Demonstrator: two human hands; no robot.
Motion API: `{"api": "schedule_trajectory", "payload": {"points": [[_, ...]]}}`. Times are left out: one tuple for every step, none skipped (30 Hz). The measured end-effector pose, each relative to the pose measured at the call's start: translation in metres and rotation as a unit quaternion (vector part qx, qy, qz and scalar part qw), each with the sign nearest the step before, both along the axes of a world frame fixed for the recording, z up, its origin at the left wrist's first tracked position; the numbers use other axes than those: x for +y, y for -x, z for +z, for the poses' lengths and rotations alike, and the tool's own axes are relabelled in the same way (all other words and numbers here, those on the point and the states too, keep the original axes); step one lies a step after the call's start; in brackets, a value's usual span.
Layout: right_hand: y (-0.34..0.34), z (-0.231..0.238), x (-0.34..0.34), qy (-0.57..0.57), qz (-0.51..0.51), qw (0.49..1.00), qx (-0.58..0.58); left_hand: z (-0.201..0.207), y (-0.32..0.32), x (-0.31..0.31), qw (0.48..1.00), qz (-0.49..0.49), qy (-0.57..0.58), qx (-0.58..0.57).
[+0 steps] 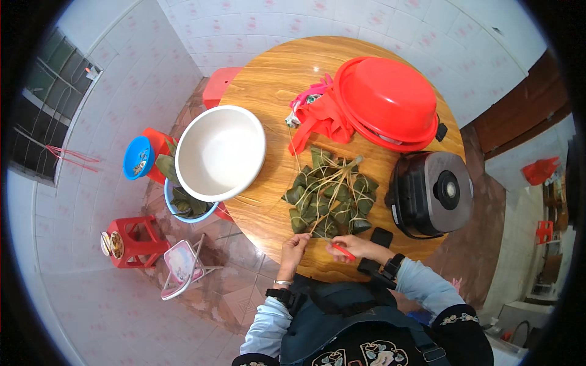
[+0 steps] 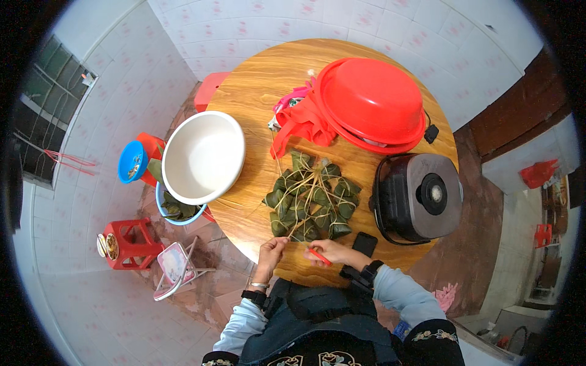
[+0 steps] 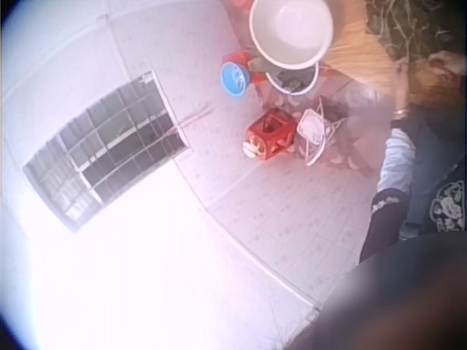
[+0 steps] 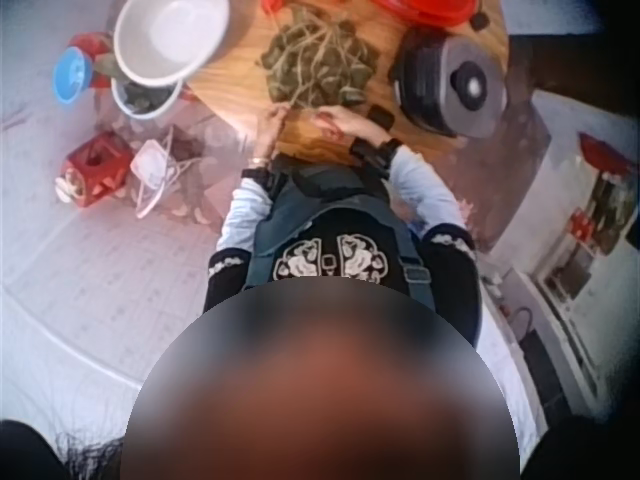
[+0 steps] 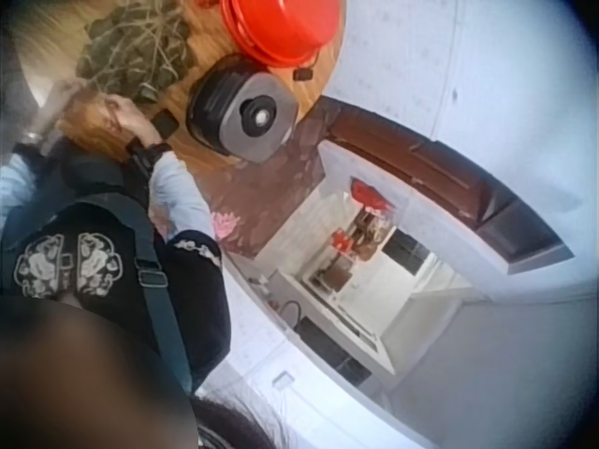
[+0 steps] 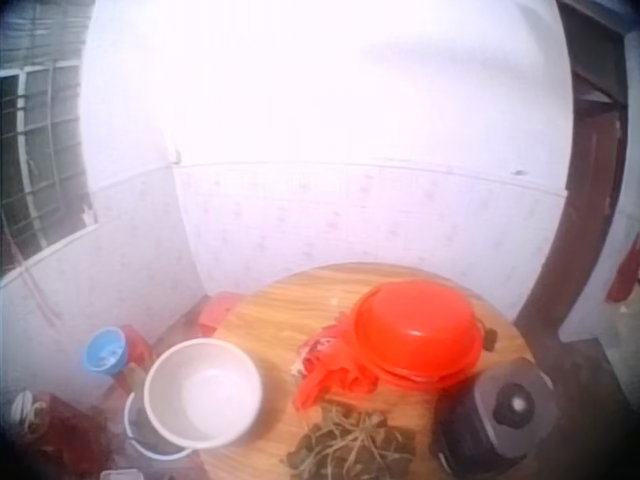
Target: Wrapping and tying bundles of sticky rice dumplings in leaves.
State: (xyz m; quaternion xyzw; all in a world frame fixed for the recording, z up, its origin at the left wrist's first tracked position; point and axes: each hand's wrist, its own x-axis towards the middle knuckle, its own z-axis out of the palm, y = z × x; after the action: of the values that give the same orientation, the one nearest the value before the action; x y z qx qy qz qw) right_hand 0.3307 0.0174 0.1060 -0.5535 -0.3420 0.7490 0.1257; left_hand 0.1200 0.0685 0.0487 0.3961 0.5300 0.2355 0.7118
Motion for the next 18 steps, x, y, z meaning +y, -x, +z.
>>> {"api": "schedule_trajectory", "payload": {"points": [[-0.002,0.0,-0.003,0.0,0.001,1.0,0.0,0.0,0.0,0.0,1.0,0.001,0.0,0.0],[-0.006,0.001,-0.008,-0.096,0.044,0.992,-0.076,0.0,-0.001,-0.001,1.0,-0.006,0.009,-0.006],[-0.009,0.003,-0.013,-0.19,0.086,0.966,-0.152,0.0,-0.002,-0.001,1.0,-0.014,0.017,-0.012],[-0.011,0.011,-0.019,-0.188,0.085,0.967,-0.152,0.001,-0.006,-0.001,1.0,-0.015,0.019,-0.013],[-0.011,0.024,-0.024,-0.232,0.103,0.943,-0.214,0.004,-0.01,0.002,0.999,-0.036,0.014,-0.008],[-0.012,0.03,-0.029,-0.275,0.119,0.914,-0.275,0.005,-0.014,0.004,0.998,-0.058,0.009,-0.003],[-0.014,0.023,-0.04,-0.275,0.117,0.913,-0.276,0.004,-0.021,0.006,0.998,-0.06,0.008,-0.004],[-0.015,0.006,-0.054,-0.335,0.145,0.876,-0.317,0.0,-0.028,0.007,0.998,-0.064,0.008,0.001],[-0.016,-0.008,-0.064,-0.391,0.173,0.831,-0.355,-0.007,-0.035,0.009,0.998,-0.069,0.009,0.005],[-0.012,-0.013,-0.066,-0.393,0.175,0.831,-0.353,-0.02,-0.037,0.009,0.998,-0.066,0.008,0.006],[-0.006,-0.016,-0.066,-0.403,0.203,0.812,-0.371,-0.033,-0.039,0.009,0.996,-0.049,-0.046,0.054],[-0.001,-0.02,-0.067,-0.413,0.232,0.791,-0.388,-0.044,-0.04,0.008,0.989,-0.032,-0.1,0.103],[0.0,-0.032,-0.069,-0.411,0.229,0.791,-0.39,-0.045,-0.045,0.008,0.989,-0.036,-0.101,0.101],[0.002,-0.044,-0.068,-0.425,0.247,0.764,-0.417,-0.043,-0.048,0.009,0.986,-0.043,-0.119,0.112],[0.003,-0.055,-0.07,-0.439,0.265,0.736,-0.443,-0.04,-0.051,0.011,0.982,-0.049,-0.138,0.123],[0.007,-0.057,-0.069,-0.44,0.265,0.735,-0.442,-0.034,-0.051,0.012,0.981,-0.048,-0.138,0.124],[0.01,-0.058,-0.067,-0.44,0.285,0.713,-0.466,-0.028,-0.05,0.012,0.99,-0.027,-0.118,0.077],[0.013,-0.059,-0.066,-0.439,0.304,0.69,-0.488,-0.021,-0.049,0.012,0.995,-0.006,-0.097,0.029]]}}
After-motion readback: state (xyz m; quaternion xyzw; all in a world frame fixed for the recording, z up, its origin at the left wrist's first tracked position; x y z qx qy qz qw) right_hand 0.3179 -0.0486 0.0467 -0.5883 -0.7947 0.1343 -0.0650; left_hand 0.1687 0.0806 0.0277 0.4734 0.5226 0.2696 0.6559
